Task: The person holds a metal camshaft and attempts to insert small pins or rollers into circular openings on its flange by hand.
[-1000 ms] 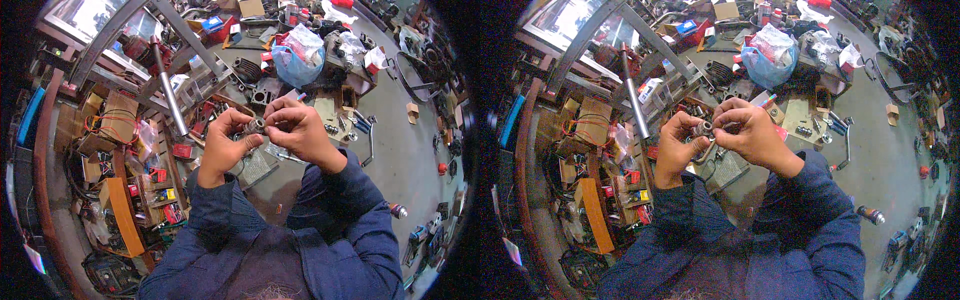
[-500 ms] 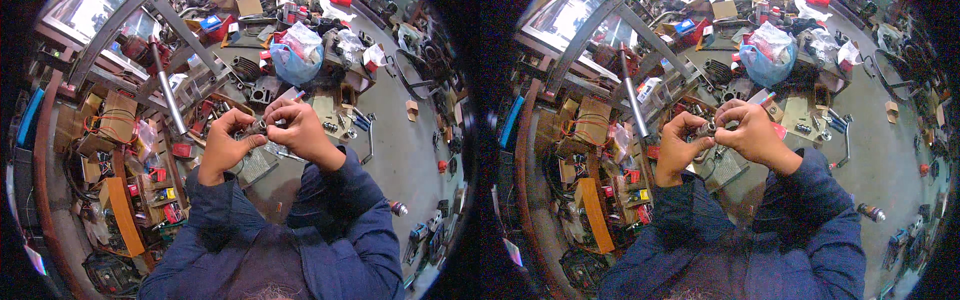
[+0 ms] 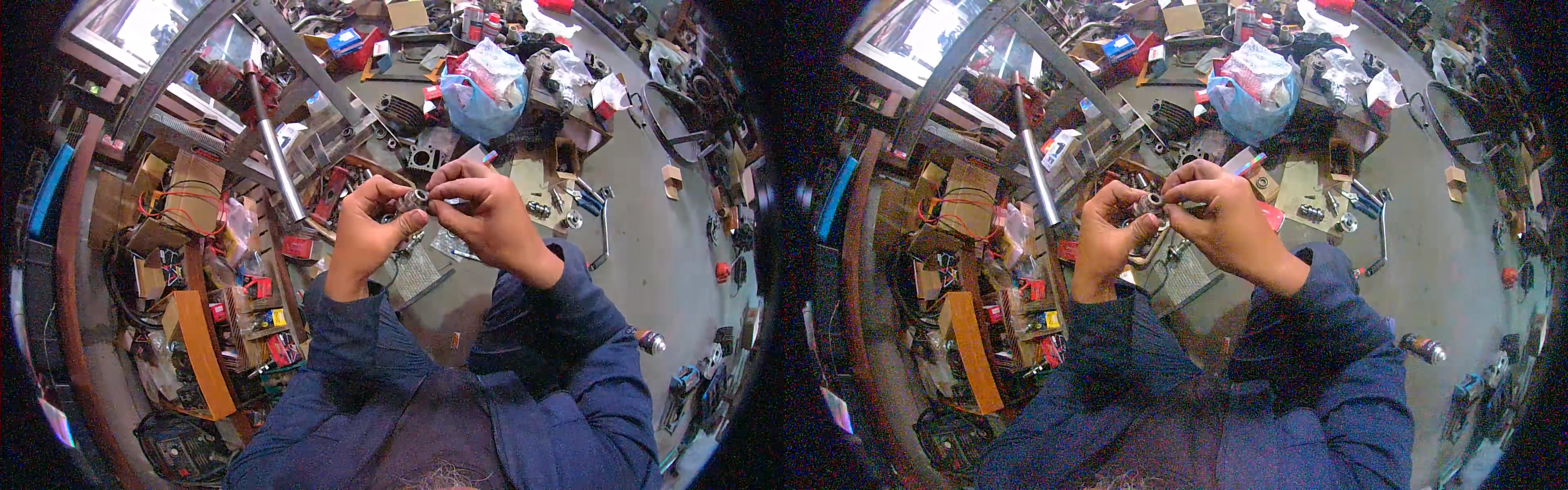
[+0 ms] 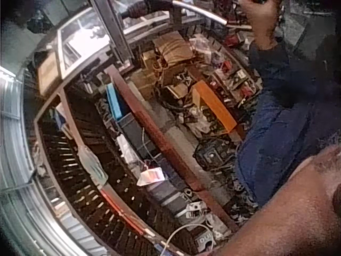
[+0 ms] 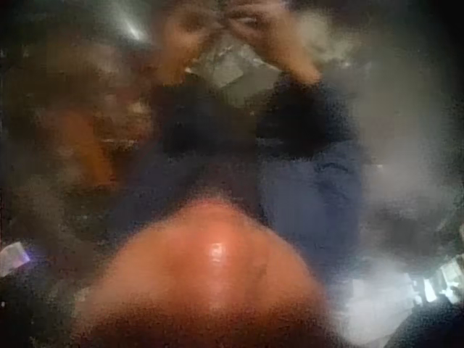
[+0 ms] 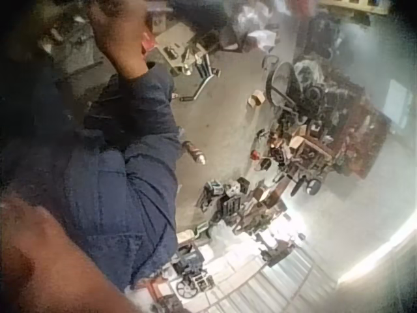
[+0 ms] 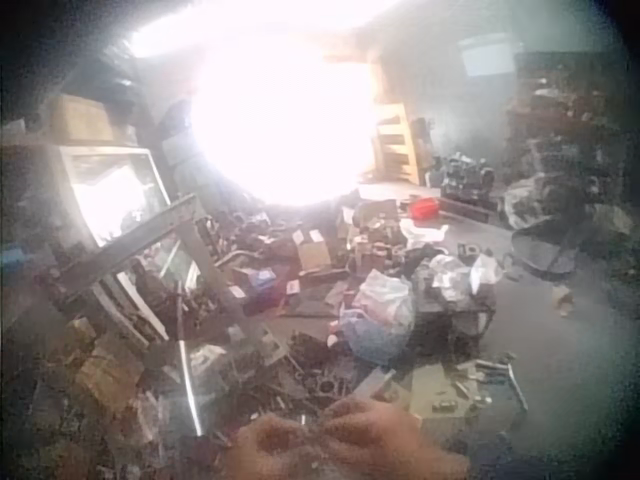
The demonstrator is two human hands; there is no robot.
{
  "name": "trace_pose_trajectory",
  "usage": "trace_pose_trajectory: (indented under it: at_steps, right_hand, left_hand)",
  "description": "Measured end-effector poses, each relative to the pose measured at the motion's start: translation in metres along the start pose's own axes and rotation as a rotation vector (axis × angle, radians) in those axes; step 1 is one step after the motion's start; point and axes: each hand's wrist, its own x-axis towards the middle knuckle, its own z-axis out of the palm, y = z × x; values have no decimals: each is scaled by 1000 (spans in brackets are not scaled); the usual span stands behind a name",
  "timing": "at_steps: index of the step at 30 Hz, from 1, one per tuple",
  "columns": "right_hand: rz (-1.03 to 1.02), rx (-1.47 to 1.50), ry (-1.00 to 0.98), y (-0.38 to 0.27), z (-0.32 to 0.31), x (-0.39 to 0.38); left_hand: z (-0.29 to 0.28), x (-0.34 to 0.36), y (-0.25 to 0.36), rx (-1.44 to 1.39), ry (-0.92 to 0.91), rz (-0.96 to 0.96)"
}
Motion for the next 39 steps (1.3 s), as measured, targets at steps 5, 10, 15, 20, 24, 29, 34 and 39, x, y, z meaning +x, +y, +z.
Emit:
trace_pose_trajectory:
  at_steps: [5,10,15,20,24,29,34,39]
  right_hand:
    - [9,58,37,-1,3,-2]
    - [-2,72,46,-8,4,-1]
    - [10,139,2,1,1,0]
    - [36,144,-58,-3,-6,2]
    - [106,285,-159,4,-7,4]
    - [273,433,-251,6,-8,2]
    - [361,427,-289,5,-8,2]
    - [277,354,-188,4,-3,-1]
  left_hand:
    - [8,0,-1,-187,31,-44]
    - [4,-3,-3,-208,64,-24]
    - [3,-5,1,-265,18,-66]
    - [-2,-5,4,-134,-18,-6]
    - [-6,-7,12,-37,-76,9]
    - [-7,-7,15,54,-145,5]
    - [-4,-8,19,41,-164,-32]
    - [-2,-7,17,69,-155,-24]
